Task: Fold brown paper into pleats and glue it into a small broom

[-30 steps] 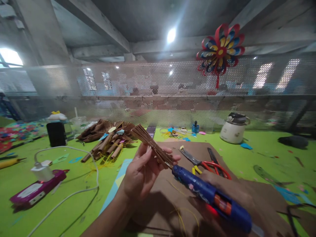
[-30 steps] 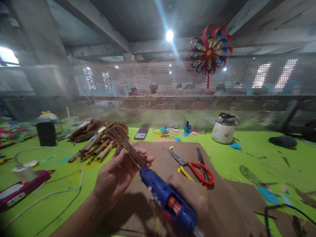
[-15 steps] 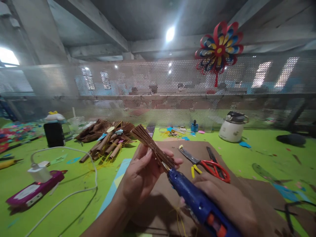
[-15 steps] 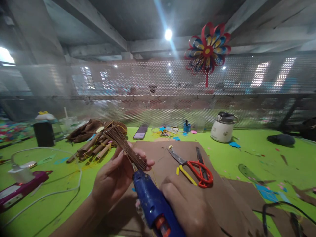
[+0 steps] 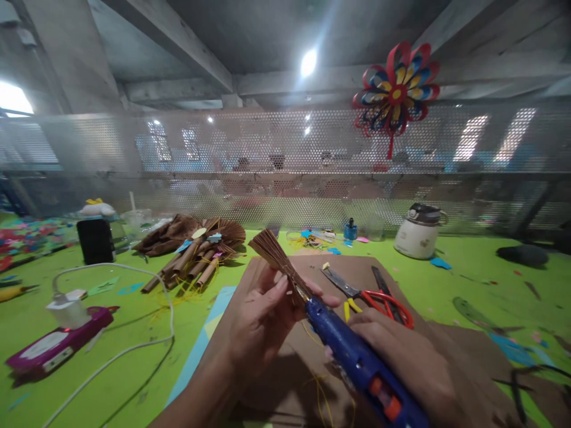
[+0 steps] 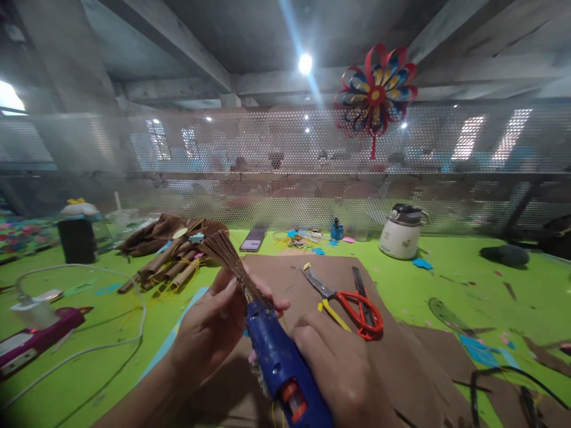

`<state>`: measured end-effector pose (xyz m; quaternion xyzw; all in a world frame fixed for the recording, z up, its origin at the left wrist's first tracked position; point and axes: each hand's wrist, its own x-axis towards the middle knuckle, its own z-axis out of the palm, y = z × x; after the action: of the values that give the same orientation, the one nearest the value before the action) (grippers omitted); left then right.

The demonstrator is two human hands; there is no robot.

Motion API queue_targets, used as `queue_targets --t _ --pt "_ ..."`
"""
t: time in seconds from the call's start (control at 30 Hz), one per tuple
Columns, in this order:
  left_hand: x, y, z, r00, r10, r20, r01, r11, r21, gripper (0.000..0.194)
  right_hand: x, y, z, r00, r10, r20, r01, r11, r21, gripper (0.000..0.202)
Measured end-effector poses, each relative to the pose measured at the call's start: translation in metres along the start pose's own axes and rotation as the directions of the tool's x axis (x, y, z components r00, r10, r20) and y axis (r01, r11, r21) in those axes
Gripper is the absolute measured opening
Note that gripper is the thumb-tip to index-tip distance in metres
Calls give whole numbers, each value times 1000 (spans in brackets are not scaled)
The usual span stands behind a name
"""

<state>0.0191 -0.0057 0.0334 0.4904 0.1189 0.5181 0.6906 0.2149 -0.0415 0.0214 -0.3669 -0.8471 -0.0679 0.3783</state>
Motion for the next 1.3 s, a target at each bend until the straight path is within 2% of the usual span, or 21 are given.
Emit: queue_targets --t 0.13,0.27,0.6,0.8,1.13,1.3 --pt "-1 0 2 1000 -10 -17 11 1000 18 15 -1 -1 4 995 -53 -86 49 998 -47 25" --pt "0 0 2 999 -2 -36 3 1000 28 20 -1 -3 3 992 -79 -102 67 991 -118 30" --pt "1 2 2 995 33 -97 -26 997 74 12 -7 -2 2 996 44 -79 -57 985 -164 24" --pt "1 0 0 994 42 -96 -34 996 79 13 -14 2 10 993 99 -69 -114 957 -266 33" --pt "5 1 -1 991 60 -119 -51 996 72 16 -20 2 11 995 95 -36 -101 948 -303 38" --pt "4 2 0 990 77 -116 -65 992 104 12 -18 2 13 987 157 -43 -162 918 -363 36"
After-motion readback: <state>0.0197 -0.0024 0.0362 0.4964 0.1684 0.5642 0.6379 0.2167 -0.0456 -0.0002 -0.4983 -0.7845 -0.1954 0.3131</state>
